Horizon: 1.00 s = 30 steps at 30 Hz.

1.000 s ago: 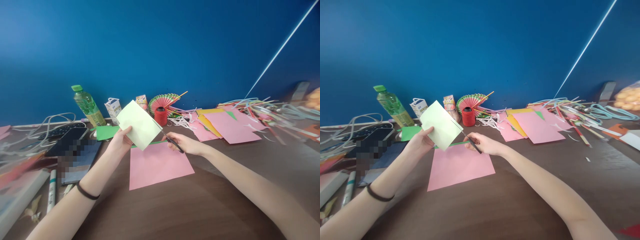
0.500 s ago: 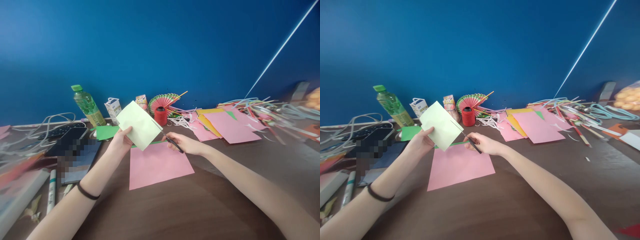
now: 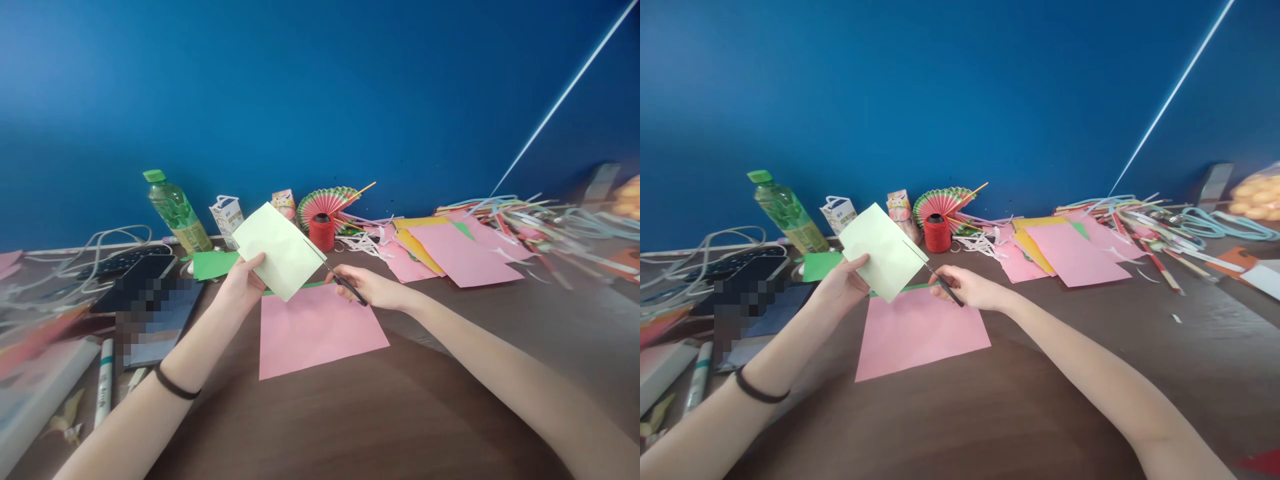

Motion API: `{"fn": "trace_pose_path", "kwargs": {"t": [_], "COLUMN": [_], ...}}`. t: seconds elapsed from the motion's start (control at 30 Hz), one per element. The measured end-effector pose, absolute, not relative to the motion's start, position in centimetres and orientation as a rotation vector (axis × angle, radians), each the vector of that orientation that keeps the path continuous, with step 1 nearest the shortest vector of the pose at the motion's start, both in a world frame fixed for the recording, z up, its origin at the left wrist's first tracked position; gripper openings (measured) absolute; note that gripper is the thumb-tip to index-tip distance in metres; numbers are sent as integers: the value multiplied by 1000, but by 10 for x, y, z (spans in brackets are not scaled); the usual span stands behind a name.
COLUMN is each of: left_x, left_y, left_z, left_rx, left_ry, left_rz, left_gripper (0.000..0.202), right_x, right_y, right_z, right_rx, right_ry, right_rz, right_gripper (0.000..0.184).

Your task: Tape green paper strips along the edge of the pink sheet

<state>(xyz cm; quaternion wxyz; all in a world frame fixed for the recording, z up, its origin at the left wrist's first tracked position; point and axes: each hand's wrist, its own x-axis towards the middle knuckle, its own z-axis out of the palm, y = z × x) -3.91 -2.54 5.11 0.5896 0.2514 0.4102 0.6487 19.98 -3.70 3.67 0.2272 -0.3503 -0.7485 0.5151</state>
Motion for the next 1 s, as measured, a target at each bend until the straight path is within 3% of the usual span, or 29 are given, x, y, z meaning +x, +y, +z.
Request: {"fn": "trace_pose_path", "kwargs": {"t": [0.17, 0.47, 0.73, 1.0], "left_x": [-38, -37, -36, -37], "left_y": [-26, -28, -29, -28], "left_z": [52, 54, 54, 53], "left_rx": [580, 601, 615, 594], "left_ry": [955, 954, 974, 963], "left_rz": [1517, 1500, 1506, 1514], "left_gripper": [30, 40, 31, 41], "right_x": [199, 200, 200, 200], "right_y": [-39, -36, -35, -36], "right_z": [42, 35, 34, 34], "right_rx": [-1005, -990, -1007, -999], "right_ry": [-2063, -2040, -2056, -2042], "right_rz": [1391, 1379, 1369, 1358], "right_gripper": [33, 35, 34, 31]}}
